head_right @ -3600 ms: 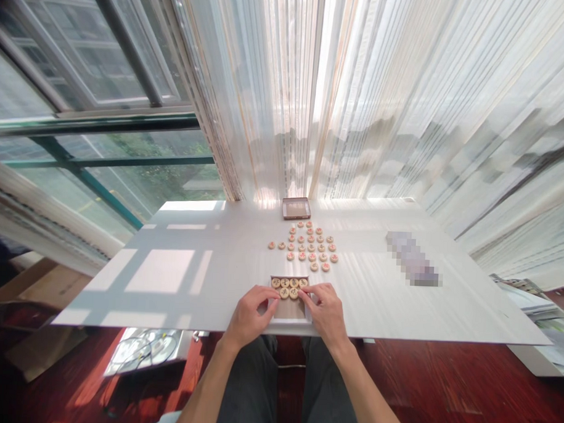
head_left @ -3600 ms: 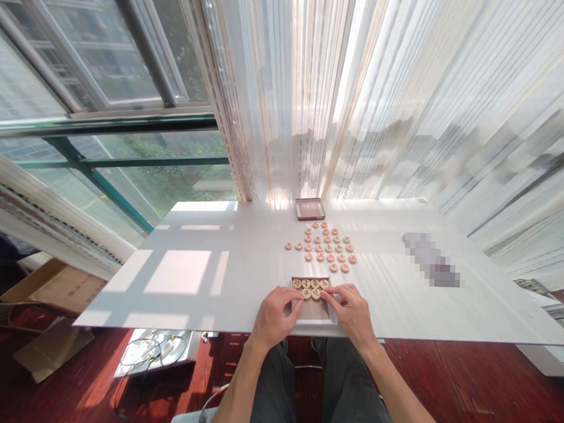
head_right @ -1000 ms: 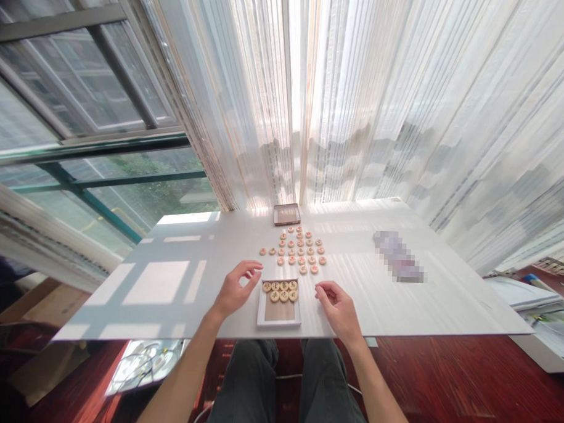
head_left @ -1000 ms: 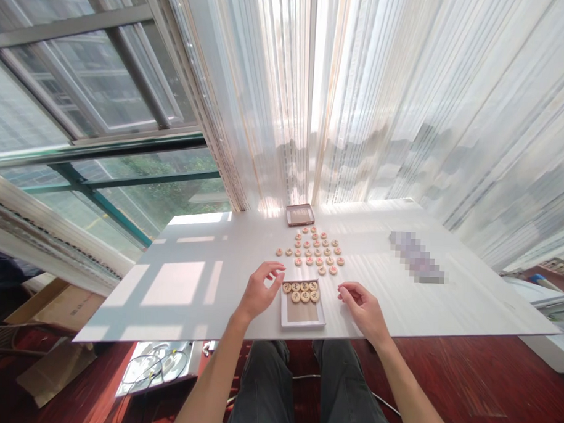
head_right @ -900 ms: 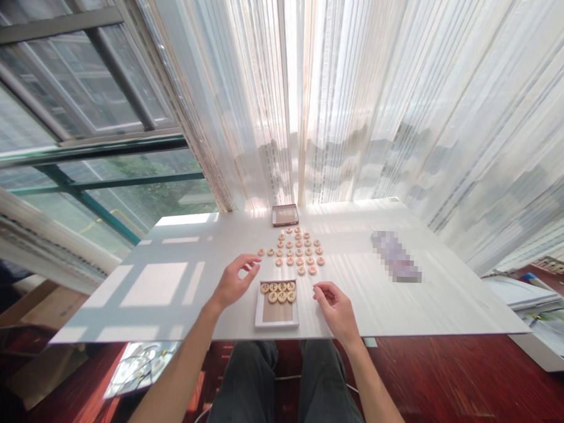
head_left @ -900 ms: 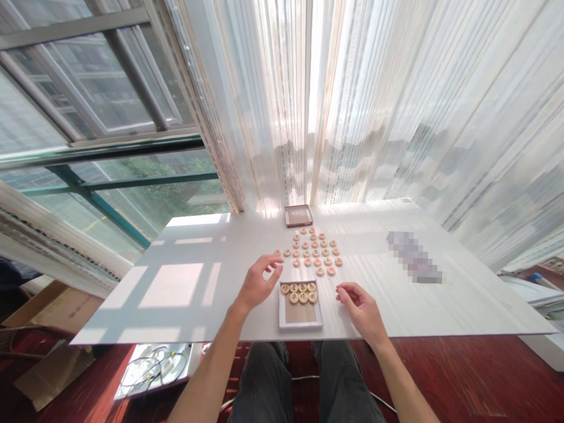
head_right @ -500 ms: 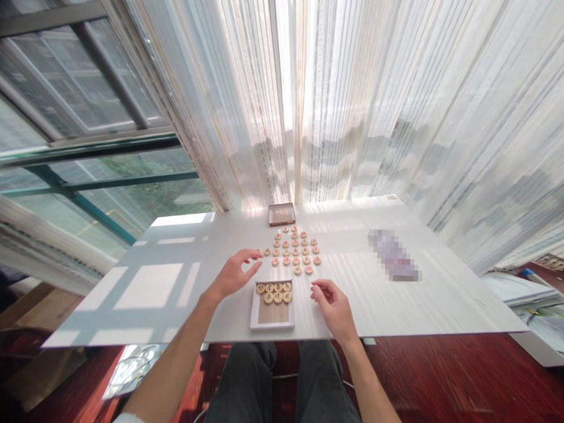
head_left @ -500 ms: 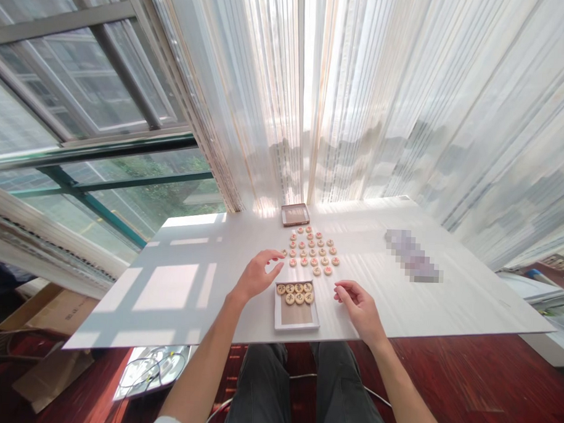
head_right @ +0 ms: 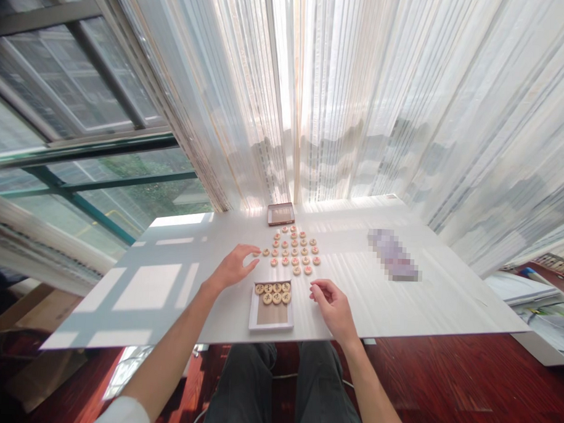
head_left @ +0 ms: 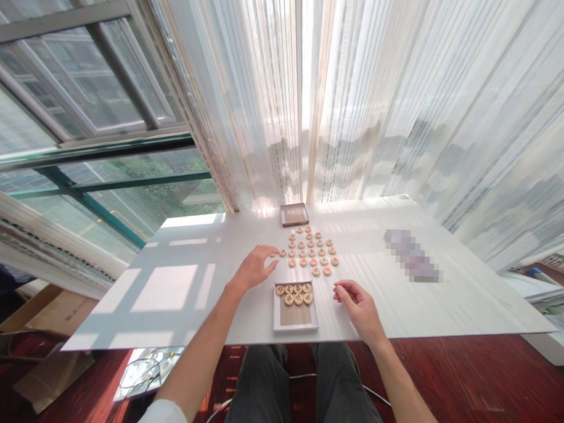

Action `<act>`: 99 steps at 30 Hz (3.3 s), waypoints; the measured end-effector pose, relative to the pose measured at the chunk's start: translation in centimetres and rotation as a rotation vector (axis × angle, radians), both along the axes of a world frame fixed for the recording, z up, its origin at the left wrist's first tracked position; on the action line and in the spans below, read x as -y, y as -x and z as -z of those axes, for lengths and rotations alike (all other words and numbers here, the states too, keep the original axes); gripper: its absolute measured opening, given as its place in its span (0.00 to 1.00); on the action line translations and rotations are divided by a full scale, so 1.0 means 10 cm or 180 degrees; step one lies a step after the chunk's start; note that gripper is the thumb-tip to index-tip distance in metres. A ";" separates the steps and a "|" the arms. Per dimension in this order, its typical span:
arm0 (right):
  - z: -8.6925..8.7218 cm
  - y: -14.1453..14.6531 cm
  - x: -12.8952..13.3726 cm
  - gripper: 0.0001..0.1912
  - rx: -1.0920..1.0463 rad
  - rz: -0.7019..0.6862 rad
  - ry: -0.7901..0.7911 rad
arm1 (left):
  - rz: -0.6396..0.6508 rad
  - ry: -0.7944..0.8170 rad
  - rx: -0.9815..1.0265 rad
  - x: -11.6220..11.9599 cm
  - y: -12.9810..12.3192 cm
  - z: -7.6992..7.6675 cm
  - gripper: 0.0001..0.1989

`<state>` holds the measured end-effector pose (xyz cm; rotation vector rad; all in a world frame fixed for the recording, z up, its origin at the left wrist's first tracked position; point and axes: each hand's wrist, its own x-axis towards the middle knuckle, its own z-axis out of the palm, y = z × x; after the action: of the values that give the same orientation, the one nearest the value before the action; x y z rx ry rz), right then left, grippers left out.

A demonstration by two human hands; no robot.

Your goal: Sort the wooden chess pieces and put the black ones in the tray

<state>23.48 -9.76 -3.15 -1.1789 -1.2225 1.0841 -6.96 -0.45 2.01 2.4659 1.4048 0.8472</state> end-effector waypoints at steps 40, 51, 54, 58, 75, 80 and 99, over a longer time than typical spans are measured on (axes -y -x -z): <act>0.15 -0.06 -0.02 0.14 -0.0301 0.1454 -0.0263 | 0.0764 -0.0034 -0.1019 -0.97 -1.59 -0.10 0.09; 0.10 -0.05 -0.03 0.15 -0.0191 0.1633 -0.0495 | 0.0613 -0.0003 -0.1258 -1.09 -1.81 0.09 0.12; 0.10 -0.06 -0.02 0.14 -0.0222 0.1628 -0.0470 | 0.0617 -0.0049 -0.1192 -1.09 -1.83 0.06 0.12; 0.11 -0.06 -0.02 0.13 -0.0343 0.1576 -0.0435 | 0.0615 -0.0117 -0.0965 -1.05 -1.81 -0.06 0.13; 0.17 -0.09 -0.06 0.15 0.0019 0.1345 -0.0148 | 0.0968 -0.0014 0.0528 0.11 -0.92 -0.43 0.12; 0.16 -0.09 -0.07 0.14 0.0089 0.1195 -0.0186 | 0.0670 0.0171 0.0855 0.42 -0.60 -0.32 0.12; -0.30 0.41 -0.04 0.15 -0.0340 -0.0829 0.0027 | 0.0733 -0.0129 0.0836 0.79 -0.73 -0.06 0.13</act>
<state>19.38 -9.37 -0.11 -0.9724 -1.3130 1.3289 0.38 -8.39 2.66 2.3781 1.0044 1.1051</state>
